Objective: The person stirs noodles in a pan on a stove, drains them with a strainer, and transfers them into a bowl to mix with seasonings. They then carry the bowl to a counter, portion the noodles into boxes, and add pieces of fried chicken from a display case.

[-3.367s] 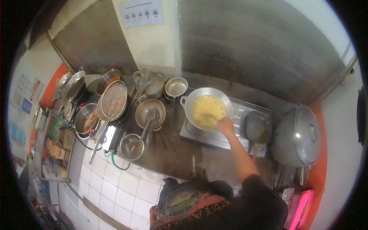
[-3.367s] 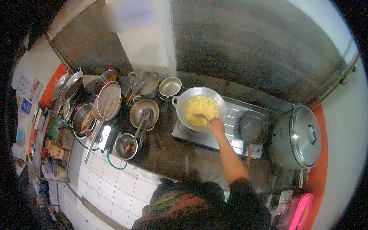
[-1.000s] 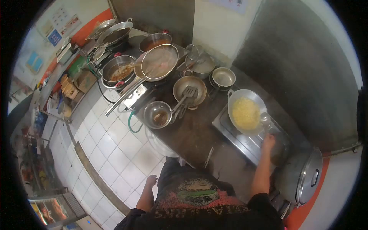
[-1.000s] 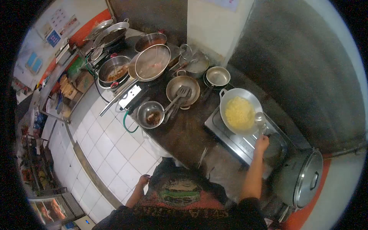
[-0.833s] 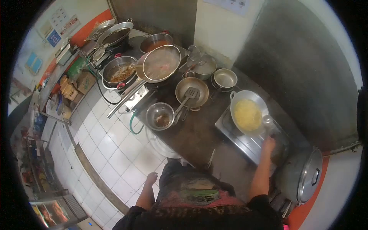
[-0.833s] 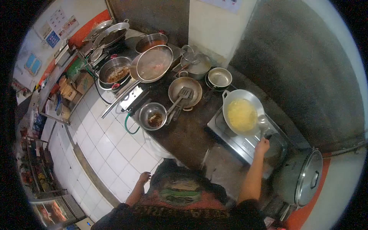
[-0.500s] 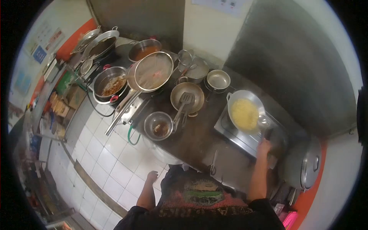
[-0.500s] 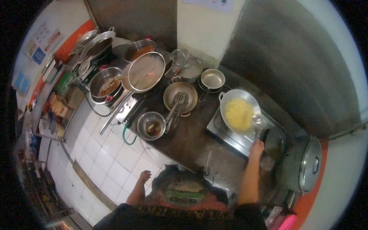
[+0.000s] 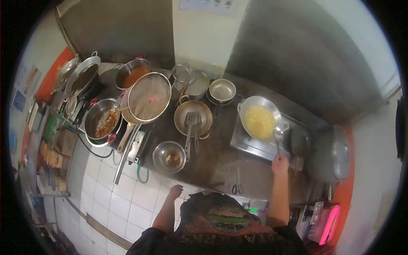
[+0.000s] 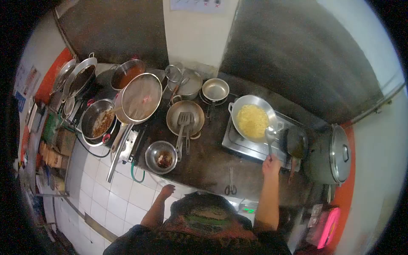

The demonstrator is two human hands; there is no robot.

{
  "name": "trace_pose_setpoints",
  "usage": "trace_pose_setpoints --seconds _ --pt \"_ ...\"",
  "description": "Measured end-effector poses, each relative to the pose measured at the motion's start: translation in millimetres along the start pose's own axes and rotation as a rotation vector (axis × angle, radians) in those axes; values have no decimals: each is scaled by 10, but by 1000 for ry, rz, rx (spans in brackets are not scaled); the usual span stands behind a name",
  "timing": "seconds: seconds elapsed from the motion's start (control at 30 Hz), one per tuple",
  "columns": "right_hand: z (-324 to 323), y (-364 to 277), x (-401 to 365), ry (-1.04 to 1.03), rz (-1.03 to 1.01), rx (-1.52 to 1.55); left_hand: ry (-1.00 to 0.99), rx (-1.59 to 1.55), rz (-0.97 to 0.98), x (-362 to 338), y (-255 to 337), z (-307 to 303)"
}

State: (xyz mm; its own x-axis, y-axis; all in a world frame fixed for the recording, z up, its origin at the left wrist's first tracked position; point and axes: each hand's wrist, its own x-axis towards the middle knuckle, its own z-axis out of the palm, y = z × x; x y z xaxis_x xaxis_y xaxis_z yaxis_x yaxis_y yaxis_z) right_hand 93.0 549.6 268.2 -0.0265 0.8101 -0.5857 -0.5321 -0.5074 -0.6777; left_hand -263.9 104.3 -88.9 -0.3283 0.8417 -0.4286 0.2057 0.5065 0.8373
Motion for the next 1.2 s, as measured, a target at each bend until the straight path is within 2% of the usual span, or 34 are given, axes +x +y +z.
trace_pose_setpoints --seconds 0.1,0.13,0.23,0.27,0.33,0.37,0.4,0.43,0.53,0.7,0.8,0.87,0.97,1.0,1.03,1.1,1.17,1.2 --pt "-53 51 -119 -4 -5 34 -13 -106 78 253 114 -59" --pt "-58 70 -172 11 -15 52 -82 -192 -205 175 539 -212" --pt "-205 127 -223 27 -20 50 -156 -13 -115 224 873 -350" --pt "-276 142 -213 25 -17 41 -184 32 -9 206 875 -323" --pt "-161 172 -371 105 -47 45 -228 117 204 212 517 -233" --pt "-122 185 -424 140 -59 48 -360 -85 -343 -67 1218 -325" --pt "-168 221 -416 141 -71 33 -483 -205 -72 -106 912 -223" --pt "-171 225 -454 111 -83 33 -529 -198 124 -117 486 24" --pt "-214 259 -543 58 -103 43 -641 -242 -146 -339 757 -40" --pt "-279 201 -589 37 -119 -9 -638 -259 -441 -454 1231 -236" --pt "-354 208 -511 79 -125 -30 -592 -280 -511 -522 1406 -280" --pt "-395 166 -427 126 -105 -65 -558 -311 -462 -555 1428 -288" --pt "-525 145 -327 118 -129 -82 -546 -35 -588 -433 1388 -145" --pt "-538 81 -363 104 -113 -118 -687 82 -46 -402 1157 -143" --pt "-571 12 -400 69 -88 -108 -617 2 -276 -376 1244 -76" --pt "-661 -150 -427 -7 -34 -89 -509 -139 -422 -306 1426 61" --pt "-920 -210 -289 -109 -184 -235 -441 -279 -402 -184 1651 350" --pt "-1023 -249 -220 -104 -179 -195 -385 -387 -356 -152 1851 527"
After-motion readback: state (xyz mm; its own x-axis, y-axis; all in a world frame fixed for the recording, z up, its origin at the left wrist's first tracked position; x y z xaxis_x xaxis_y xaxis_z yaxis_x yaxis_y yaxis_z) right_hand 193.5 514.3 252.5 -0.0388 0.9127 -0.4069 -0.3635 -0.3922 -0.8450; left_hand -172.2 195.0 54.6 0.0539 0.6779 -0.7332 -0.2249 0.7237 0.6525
